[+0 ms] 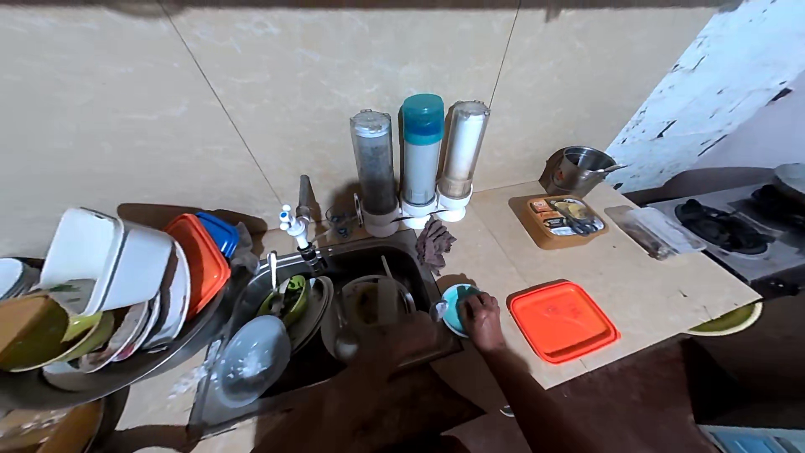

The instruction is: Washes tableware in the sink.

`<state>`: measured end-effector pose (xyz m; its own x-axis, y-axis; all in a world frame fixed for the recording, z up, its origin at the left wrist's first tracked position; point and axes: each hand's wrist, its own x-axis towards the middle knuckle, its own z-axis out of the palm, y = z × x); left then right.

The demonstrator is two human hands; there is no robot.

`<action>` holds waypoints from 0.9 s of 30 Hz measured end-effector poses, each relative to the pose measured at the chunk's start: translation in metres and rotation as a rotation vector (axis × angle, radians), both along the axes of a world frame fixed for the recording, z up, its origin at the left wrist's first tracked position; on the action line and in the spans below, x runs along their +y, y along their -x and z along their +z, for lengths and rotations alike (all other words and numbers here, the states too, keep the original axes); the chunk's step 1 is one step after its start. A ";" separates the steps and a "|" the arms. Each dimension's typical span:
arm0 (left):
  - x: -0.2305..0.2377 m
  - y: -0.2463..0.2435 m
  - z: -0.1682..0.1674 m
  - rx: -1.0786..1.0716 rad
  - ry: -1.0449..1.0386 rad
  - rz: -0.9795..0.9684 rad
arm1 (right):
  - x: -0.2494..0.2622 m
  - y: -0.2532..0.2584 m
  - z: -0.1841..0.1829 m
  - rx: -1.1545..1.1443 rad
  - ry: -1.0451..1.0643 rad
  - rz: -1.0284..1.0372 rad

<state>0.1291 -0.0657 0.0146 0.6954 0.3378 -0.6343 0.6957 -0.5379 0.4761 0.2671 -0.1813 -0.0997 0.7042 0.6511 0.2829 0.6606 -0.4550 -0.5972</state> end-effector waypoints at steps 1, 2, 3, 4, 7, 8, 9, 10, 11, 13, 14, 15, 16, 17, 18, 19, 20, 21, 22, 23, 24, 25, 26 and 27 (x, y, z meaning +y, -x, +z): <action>-0.005 -0.002 -0.002 -0.007 0.020 0.018 | -0.001 -0.004 -0.003 0.002 -0.055 0.019; -0.011 -0.006 -0.002 -0.011 0.020 0.024 | -0.001 -0.006 -0.008 -0.022 -0.145 0.036; -0.018 -0.010 -0.001 -0.007 -0.003 0.020 | -0.002 -0.006 -0.011 -0.032 -0.219 0.050; -0.023 -0.015 -0.001 -0.012 -0.027 0.004 | -0.004 -0.005 -0.012 -0.030 -0.258 0.059; -0.033 -0.023 -0.002 -0.015 -0.070 -0.019 | -0.010 -0.005 -0.017 -0.106 -0.198 0.122; -0.031 -0.020 -0.003 -0.037 -0.070 -0.006 | -0.012 -0.006 -0.019 -0.134 -0.153 0.149; -0.026 -0.014 -0.004 -0.074 -0.068 0.019 | -0.012 -0.008 -0.021 -0.165 -0.128 0.174; -0.020 -0.006 -0.003 -0.111 -0.061 0.059 | -0.011 -0.009 -0.022 -0.190 -0.099 0.195; -0.012 0.004 -0.005 -0.137 -0.048 0.109 | -0.009 -0.010 -0.023 -0.205 -0.067 0.212; 0.004 0.025 -0.008 -0.166 -0.028 0.189 | -0.003 -0.009 -0.018 -0.183 0.015 0.216; 0.010 0.037 -0.009 -0.157 -0.024 0.212 | 0.000 -0.010 -0.013 -0.175 0.057 0.197; 0.015 0.049 -0.009 -0.157 -0.024 0.234 | 0.004 -0.009 -0.006 -0.145 0.122 0.162; 0.018 0.064 -0.008 -0.181 -0.019 0.266 | 0.008 -0.009 0.003 -0.106 0.204 0.123; 0.021 0.079 -0.010 -0.226 -0.024 0.298 | 0.012 -0.009 0.011 -0.060 0.293 0.090; 0.024 0.095 -0.010 -0.274 -0.028 0.343 | 0.016 -0.010 0.015 -0.036 0.353 0.072; 0.027 0.114 -0.012 -0.323 -0.042 0.396 | 0.017 -0.012 0.014 -0.027 0.375 0.066; 0.030 0.134 -0.014 -0.383 -0.067 0.469 | 0.016 -0.014 0.010 -0.027 0.376 0.065; 0.032 0.154 -0.017 -0.464 -0.094 0.567 | 0.014 -0.017 0.005 -0.028 0.370 0.064; 0.036 0.174 -0.018 -0.520 -0.103 0.683 | 0.013 -0.019 0.004 -0.016 0.390 0.055; 0.038 0.194 -0.022 -0.640 -0.121 0.847 | 0.013 -0.020 0.007 0.005 0.439 0.043; 0.039 0.211 -0.029 -0.818 -0.132 1.042 | 0.014 -0.021 0.009 0.020 0.486 0.027; 0.042 0.229 -0.033 -0.965 -0.089 1.233 | 0.016 -0.022 0.010 0.022 0.516 0.013; 0.045 0.248 -0.033 -1.063 -0.046 1.404 | 0.018 -0.023 0.009 0.011 0.525 0.002; 0.049 0.265 -0.033 -1.125 -0.031 1.555 | 0.021 -0.023 0.009 -0.009 0.509 -0.007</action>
